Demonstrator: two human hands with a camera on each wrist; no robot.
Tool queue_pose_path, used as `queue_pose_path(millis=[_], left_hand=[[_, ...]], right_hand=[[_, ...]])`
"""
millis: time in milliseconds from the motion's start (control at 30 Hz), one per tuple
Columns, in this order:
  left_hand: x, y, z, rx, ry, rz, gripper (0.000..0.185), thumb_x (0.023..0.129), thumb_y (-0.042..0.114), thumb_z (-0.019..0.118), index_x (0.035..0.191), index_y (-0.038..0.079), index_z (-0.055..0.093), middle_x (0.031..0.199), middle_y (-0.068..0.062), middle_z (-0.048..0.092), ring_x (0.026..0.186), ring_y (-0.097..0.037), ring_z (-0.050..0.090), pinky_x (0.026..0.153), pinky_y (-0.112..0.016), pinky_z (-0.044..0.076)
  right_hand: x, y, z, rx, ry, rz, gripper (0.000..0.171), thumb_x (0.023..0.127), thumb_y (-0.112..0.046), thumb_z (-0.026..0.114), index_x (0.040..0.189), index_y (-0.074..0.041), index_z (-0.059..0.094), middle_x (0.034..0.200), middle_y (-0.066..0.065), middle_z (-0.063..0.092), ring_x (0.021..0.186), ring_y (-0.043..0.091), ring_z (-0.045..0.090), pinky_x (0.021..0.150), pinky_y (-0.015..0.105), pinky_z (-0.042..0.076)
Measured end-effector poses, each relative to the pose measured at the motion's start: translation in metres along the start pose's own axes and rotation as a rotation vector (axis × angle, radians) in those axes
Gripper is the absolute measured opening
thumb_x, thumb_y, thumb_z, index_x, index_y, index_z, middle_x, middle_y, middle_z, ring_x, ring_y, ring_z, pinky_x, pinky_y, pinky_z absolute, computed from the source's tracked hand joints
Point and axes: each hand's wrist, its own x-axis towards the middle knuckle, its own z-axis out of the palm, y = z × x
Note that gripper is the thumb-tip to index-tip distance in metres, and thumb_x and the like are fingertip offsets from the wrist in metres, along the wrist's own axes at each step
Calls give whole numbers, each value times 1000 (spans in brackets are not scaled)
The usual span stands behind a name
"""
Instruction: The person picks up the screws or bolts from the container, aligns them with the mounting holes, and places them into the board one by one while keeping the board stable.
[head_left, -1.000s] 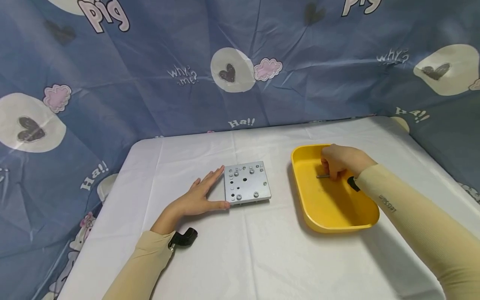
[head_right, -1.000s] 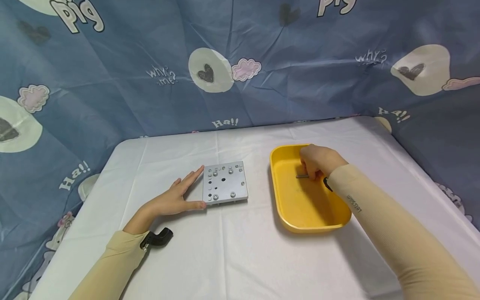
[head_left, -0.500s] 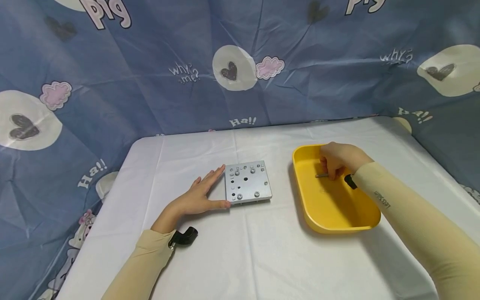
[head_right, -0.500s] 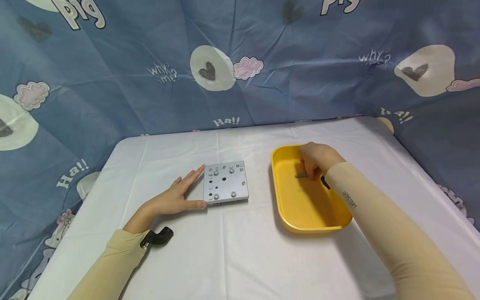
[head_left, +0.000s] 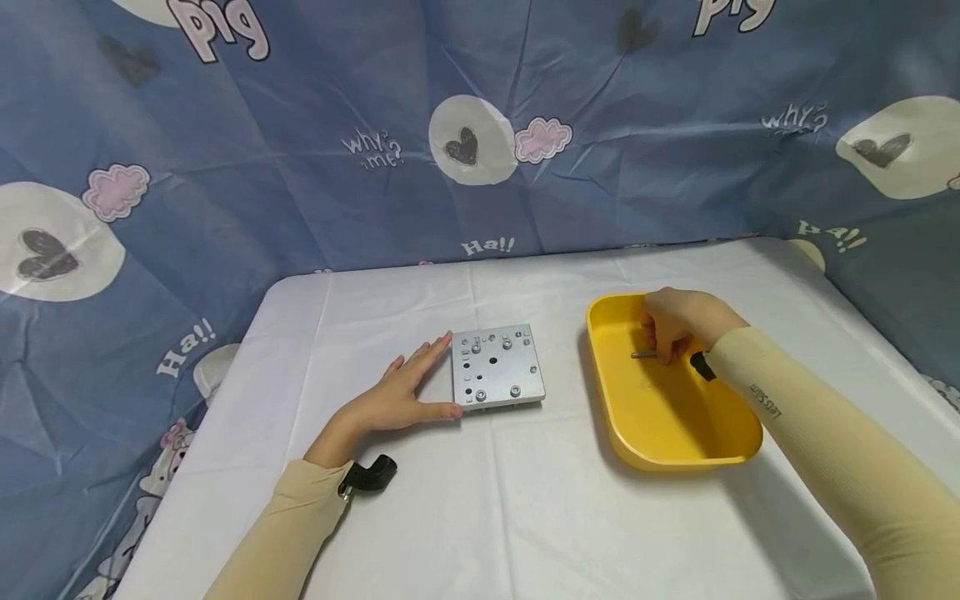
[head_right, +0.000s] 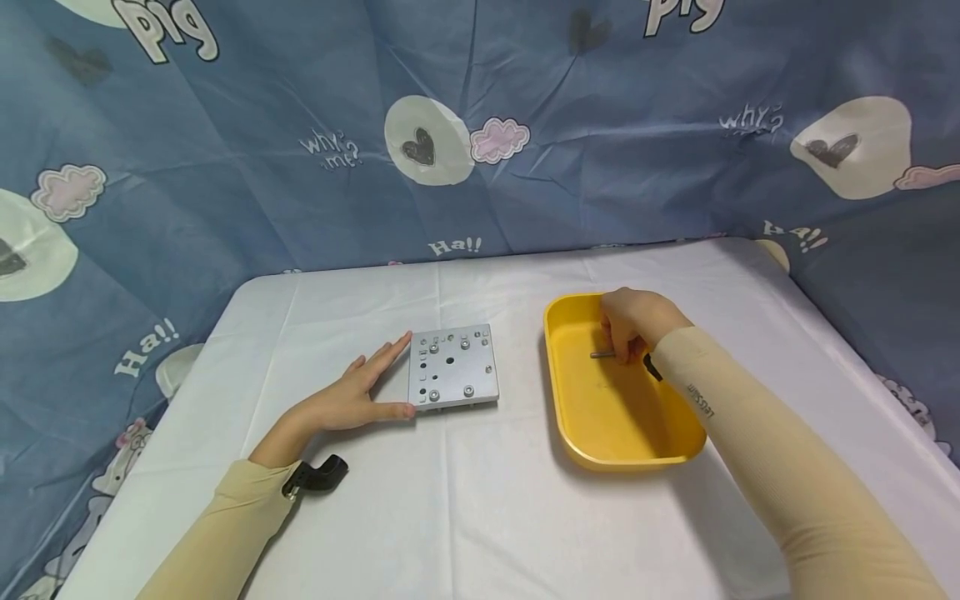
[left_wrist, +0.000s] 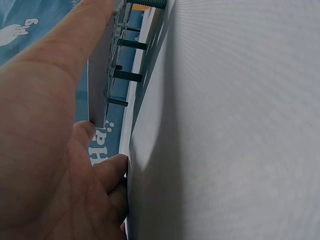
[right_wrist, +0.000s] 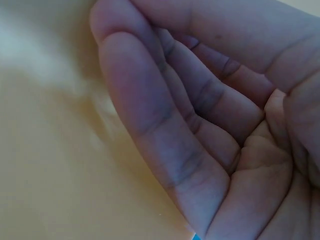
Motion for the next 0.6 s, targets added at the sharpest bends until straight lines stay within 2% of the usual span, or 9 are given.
queue_pose_path(millis=[233,600], left_hand=[[2,1,-1,-2,-6,-3,119,88,59,83,175,29,8,183,3,10,170,-34,6,134,-65,-5],[2,0,-1,9,-1,-3,119,88,60,83,175,30,7,183,0,10,170,-36,6,134,-65,-6]], right_hand=[[0,2,-1,21,-11,2,20,74,8,86,86,0,73,79,8,74,65,15,71,64,27,62],[1,2,-4,154,-44,61,24,76,11,85,90,1,69,81,7,67,67,15,64,64,26,59]])
